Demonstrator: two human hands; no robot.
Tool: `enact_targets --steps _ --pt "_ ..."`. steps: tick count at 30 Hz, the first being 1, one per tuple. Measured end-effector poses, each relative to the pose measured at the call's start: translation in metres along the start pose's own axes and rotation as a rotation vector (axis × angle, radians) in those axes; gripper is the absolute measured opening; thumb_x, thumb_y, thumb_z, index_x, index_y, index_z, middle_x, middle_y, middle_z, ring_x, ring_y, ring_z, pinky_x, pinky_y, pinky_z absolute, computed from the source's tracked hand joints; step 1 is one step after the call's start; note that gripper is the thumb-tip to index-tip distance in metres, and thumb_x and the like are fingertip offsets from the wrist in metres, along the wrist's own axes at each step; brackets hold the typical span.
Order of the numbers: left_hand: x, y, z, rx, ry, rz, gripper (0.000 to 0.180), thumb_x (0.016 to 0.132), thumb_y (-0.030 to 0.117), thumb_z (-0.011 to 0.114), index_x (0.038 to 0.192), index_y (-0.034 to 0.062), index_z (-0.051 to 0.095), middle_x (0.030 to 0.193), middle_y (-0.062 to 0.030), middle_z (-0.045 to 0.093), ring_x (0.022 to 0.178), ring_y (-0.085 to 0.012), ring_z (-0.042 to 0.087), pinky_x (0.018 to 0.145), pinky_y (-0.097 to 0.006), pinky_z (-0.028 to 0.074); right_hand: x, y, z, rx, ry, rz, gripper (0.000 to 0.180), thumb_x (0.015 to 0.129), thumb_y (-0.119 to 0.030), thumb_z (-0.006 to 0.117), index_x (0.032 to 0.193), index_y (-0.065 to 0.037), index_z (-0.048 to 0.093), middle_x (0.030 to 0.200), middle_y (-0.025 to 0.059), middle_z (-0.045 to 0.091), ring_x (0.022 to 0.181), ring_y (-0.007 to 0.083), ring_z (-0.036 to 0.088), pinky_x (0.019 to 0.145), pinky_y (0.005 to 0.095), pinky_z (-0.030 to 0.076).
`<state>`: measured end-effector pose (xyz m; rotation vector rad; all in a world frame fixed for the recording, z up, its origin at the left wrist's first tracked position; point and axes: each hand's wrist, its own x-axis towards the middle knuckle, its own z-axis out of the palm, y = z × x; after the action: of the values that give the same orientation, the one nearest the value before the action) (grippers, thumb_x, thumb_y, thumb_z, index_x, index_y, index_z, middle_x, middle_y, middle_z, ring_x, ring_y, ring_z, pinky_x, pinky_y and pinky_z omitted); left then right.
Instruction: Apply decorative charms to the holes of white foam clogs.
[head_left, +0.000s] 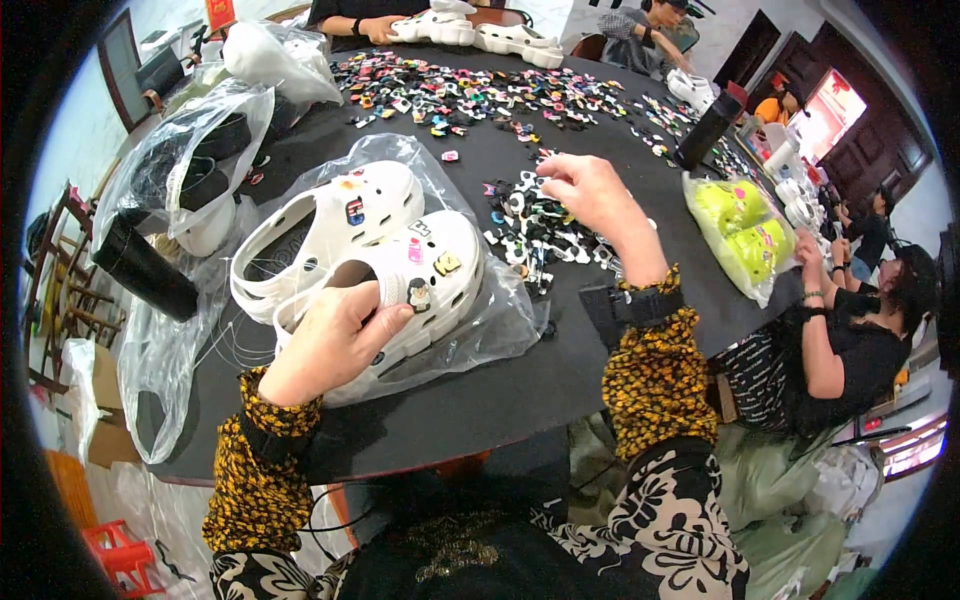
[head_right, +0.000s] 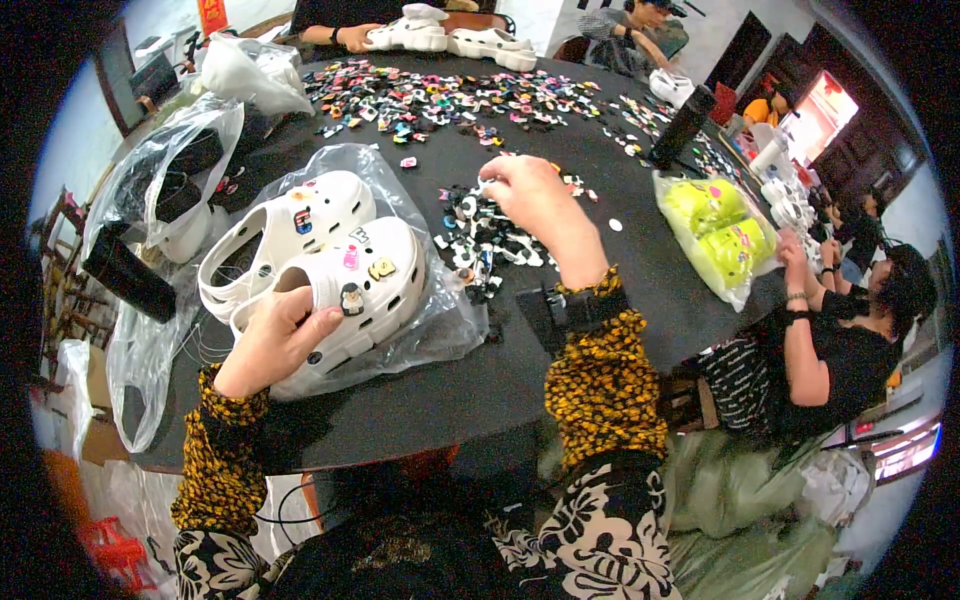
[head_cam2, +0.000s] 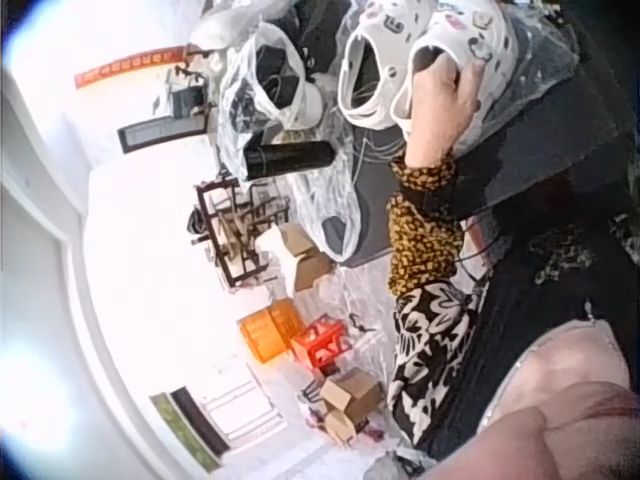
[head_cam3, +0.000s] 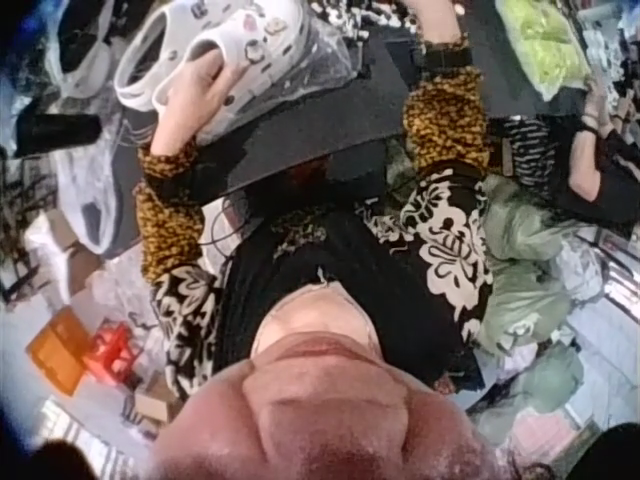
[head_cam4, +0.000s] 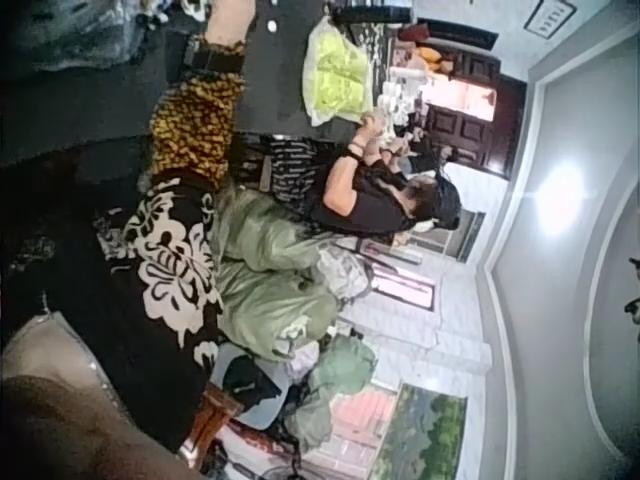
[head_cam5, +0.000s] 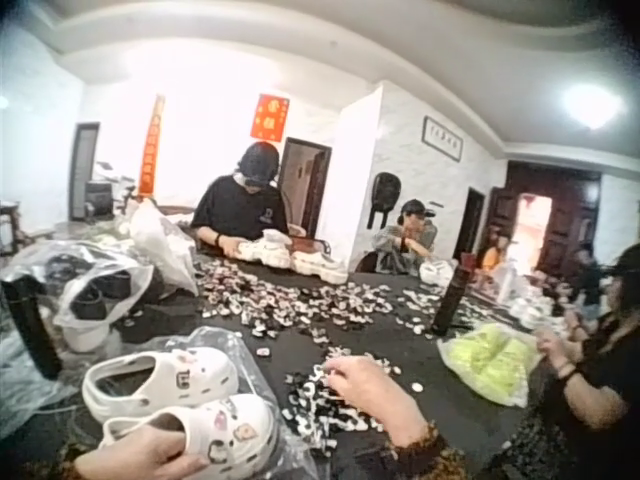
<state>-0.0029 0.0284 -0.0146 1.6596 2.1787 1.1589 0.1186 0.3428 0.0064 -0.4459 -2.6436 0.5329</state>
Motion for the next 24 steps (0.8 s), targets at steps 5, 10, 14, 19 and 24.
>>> enact_targets --steps 5,10,14,19,24 --pt "-0.002 0.009 -0.005 -0.039 -0.025 -0.034 0.03 0.09 0.021 0.062 0.075 -0.0041 0.054 0.057 -0.0171 0.049 0.051 -0.0303 0.045 0.051 -0.039 0.038 0.01 -0.003 0.044 -0.017 0.041 -0.087 0.029 0.079 -0.013 0.061 0.103 0.001 0.066 0.098 0.0175 0.068 0.09 0.0297 0.065 0.08 0.0339 0.05" --pt "0.0 0.011 -0.008 -0.022 -0.082 -0.073 0.026 0.09 0.019 0.061 0.079 -0.0042 0.057 0.058 -0.0167 0.05 0.051 -0.0287 0.046 0.052 -0.038 0.039 0.001 0.01 0.067 -0.399 0.041 -0.106 0.025 0.077 -0.016 0.06 0.099 -0.007 0.068 0.096 0.0145 0.064 0.096 0.0343 0.057 0.088 0.0454 0.04" --pt "0.0 0.013 -0.009 -0.055 -0.063 -0.035 0.022 0.089 0.017 0.061 0.086 -0.0048 0.06 0.06 -0.0176 0.052 0.052 -0.029 0.047 0.053 -0.037 0.041 0.0 0.02 0.066 -0.294 0.072 -0.085 0.021 0.076 -0.013 0.058 0.094 -0.006 0.067 0.095 0.0143 0.064 0.094 0.032 0.058 0.086 0.0433 0.042" --pt "0.001 0.013 -0.008 -0.064 -0.065 -0.064 0.022 0.089 0.017 0.061 0.088 -0.0054 0.06 0.06 -0.0176 0.053 0.052 -0.0295 0.046 0.053 -0.037 0.041 0.002 0.033 0.06 -0.011 0.197 -0.088 0.022 0.076 -0.006 0.059 0.097 -0.001 0.066 0.082 0.0136 0.064 0.076 0.0253 0.061 0.071 0.0345 0.049" --pt "0.002 0.014 -0.009 -0.023 -0.101 -0.08 0.023 0.089 0.017 0.061 0.087 -0.006 0.059 0.06 -0.0176 0.051 0.052 -0.0305 0.045 0.053 -0.038 0.04 -0.001 0.024 0.043 0.511 0.184 0.189 0.025 0.082 -0.005 0.054 0.101 0.0 0.068 0.089 0.0093 0.07 0.077 0.0152 0.064 0.072 0.0269 0.05"
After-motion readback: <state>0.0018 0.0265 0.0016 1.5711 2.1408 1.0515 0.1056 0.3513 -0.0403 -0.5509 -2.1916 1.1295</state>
